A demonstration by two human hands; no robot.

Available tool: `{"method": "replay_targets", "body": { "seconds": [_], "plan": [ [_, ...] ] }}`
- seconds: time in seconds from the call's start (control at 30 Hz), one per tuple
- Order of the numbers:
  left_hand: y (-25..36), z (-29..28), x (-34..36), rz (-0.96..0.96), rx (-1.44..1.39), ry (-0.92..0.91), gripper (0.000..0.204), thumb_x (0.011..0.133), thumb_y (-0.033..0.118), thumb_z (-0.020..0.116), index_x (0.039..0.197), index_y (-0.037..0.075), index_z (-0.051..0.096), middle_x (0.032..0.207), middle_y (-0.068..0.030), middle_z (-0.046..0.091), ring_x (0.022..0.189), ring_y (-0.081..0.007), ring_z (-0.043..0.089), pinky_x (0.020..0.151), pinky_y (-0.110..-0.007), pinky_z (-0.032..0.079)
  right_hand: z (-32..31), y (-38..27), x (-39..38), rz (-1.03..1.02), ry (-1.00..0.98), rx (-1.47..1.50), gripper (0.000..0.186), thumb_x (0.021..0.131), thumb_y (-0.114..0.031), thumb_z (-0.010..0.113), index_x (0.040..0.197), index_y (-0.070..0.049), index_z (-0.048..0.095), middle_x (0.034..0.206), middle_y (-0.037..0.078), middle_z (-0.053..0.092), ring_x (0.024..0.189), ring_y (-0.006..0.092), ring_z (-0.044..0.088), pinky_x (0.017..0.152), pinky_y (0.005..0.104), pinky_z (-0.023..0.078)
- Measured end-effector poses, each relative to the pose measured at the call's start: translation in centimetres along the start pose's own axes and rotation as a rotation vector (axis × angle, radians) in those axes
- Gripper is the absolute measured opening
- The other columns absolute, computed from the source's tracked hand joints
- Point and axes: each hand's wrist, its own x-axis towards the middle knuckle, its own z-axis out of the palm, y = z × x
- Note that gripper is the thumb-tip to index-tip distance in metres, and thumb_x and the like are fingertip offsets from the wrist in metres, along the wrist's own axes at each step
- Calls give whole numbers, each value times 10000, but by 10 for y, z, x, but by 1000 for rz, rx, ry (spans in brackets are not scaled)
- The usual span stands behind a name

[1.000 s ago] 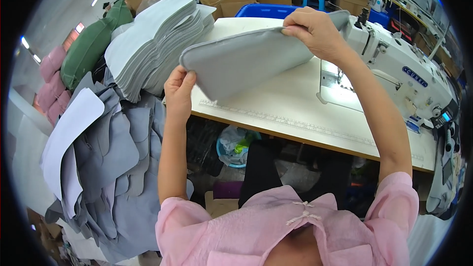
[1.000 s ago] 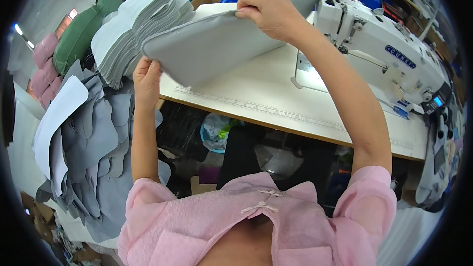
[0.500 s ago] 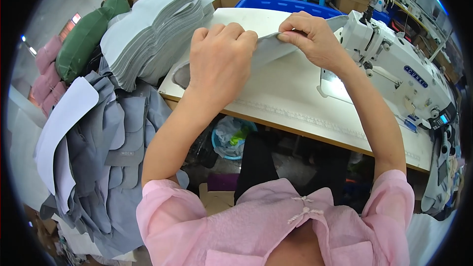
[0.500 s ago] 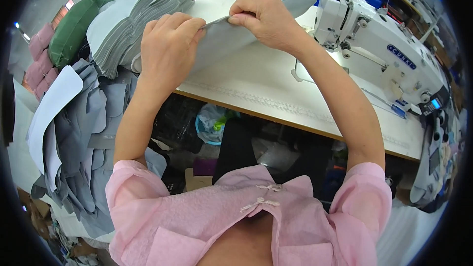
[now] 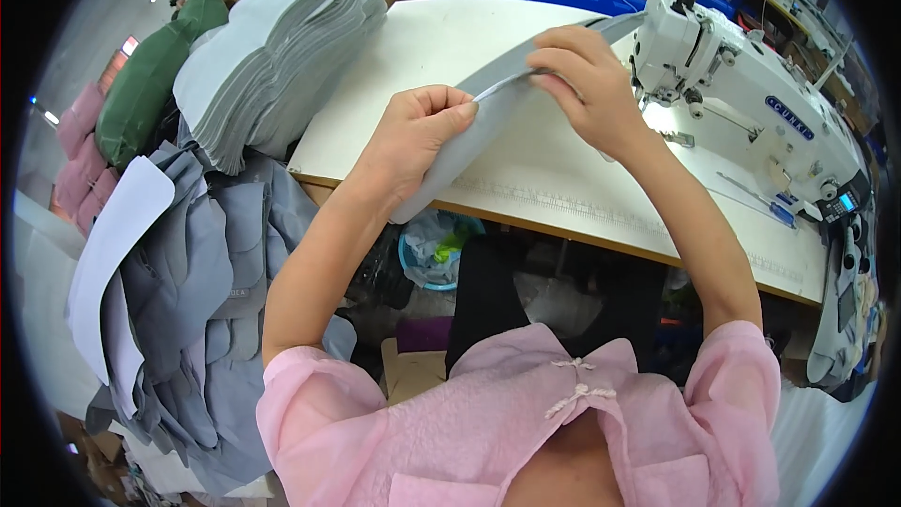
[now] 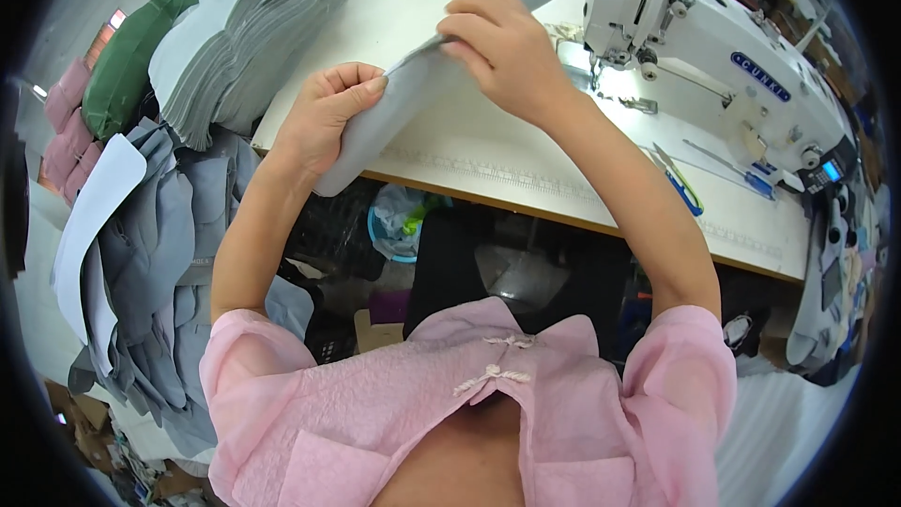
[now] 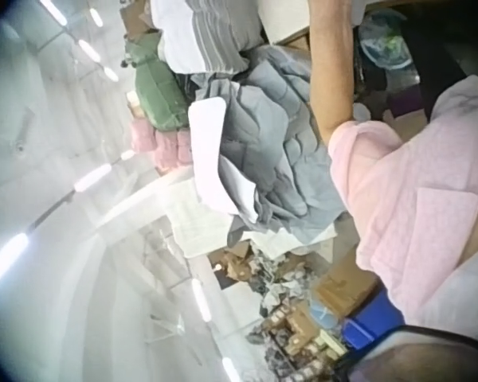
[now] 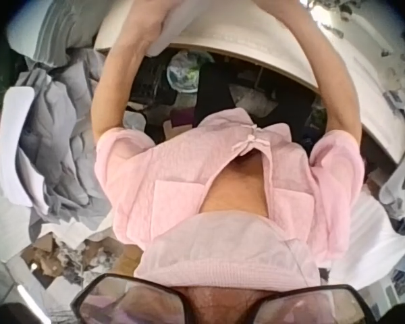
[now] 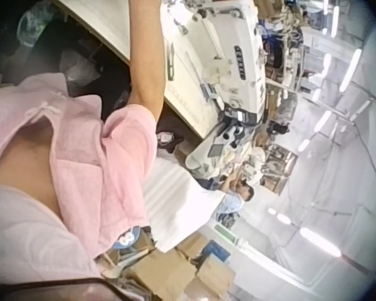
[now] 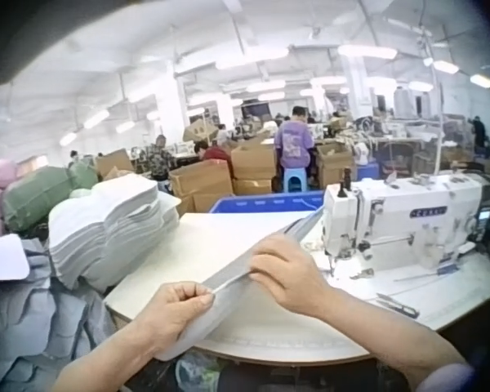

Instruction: Sewing fabric pieces together and attaching labels to create laptop or tablet sleeves using an industrial sewing machine.

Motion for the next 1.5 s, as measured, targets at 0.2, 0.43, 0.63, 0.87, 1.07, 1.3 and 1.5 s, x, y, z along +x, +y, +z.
{"method": "replay_targets", "body": {
  "seconds": [0.2, 0.43, 0.63, 0.87, 1.07, 1.3, 1.5],
  "plan": [
    [-17, 12, -6, -4, 24, 47, 148, 813, 134, 570, 864, -2, 602, 732, -15, 571, 631, -52, 483, 588, -185, 398, -64, 2, -117, 282, -208, -255, 242, 705, -20, 602, 944, -17, 561, 978, 135, 536, 932, 310, 499, 797, 357, 420],
    [-28, 29, -2, -98, 39, 19, 166, 813, 148, 587, 890, 2, 607, 749, -7, 580, 647, -51, 496, 598, -185, 406, -125, 25, -195, 897, -633, -647, 357, 835, -168, 460, 1140, 18, 465, 1188, 208, 440, 1099, 340, 401, 929, 365, 345],
    [-28, 31, -5, -128, 92, -4, 163, 818, 142, 573, 888, 0, 615, 734, 0, 574, 638, -49, 485, 590, -189, 400, -123, 23, -205, 730, -587, -761, 287, 837, -81, 397, 1080, 52, 475, 1153, 229, 454, 1044, 351, 446, 865, 375, 393],
    [-25, 28, -6, -138, 204, -56, 173, 814, 142, 578, 891, -8, 614, 721, -6, 573, 619, -55, 486, 585, -196, 404, -126, 9, -185, 914, -687, -697, 206, 824, -57, 413, 978, 41, 508, 1013, 199, 537, 919, 372, 509, 766, 400, 427],
    [-28, 38, -10, -187, 145, -97, 166, 804, 132, 592, 884, -11, 618, 706, -14, 576, 591, -58, 487, 556, -186, 404, -76, -49, -127, 836, -238, 275, 143, 862, -85, 453, 943, 4, 529, 748, 92, 551, 601, 136, 540, 534, 252, 464],
    [-29, 41, -14, -173, 139, -112, 168, 803, 142, 595, 881, -5, 624, 697, -13, 577, 591, -59, 489, 555, -183, 408, -32, -77, -85, 949, -268, 454, 163, 862, -177, 482, 920, -26, 502, 651, 91, 553, 552, 213, 551, 503, 296, 443],
    [-32, 44, -14, -137, 160, -104, 169, 802, 130, 587, 877, -18, 625, 688, -16, 576, 587, -57, 493, 548, -188, 417, -23, -78, -90, 770, -283, 134, 221, 794, -226, 577, 895, -47, 494, 692, 111, 577, 575, 276, 560, 505, 346, 426]
  ]
}}
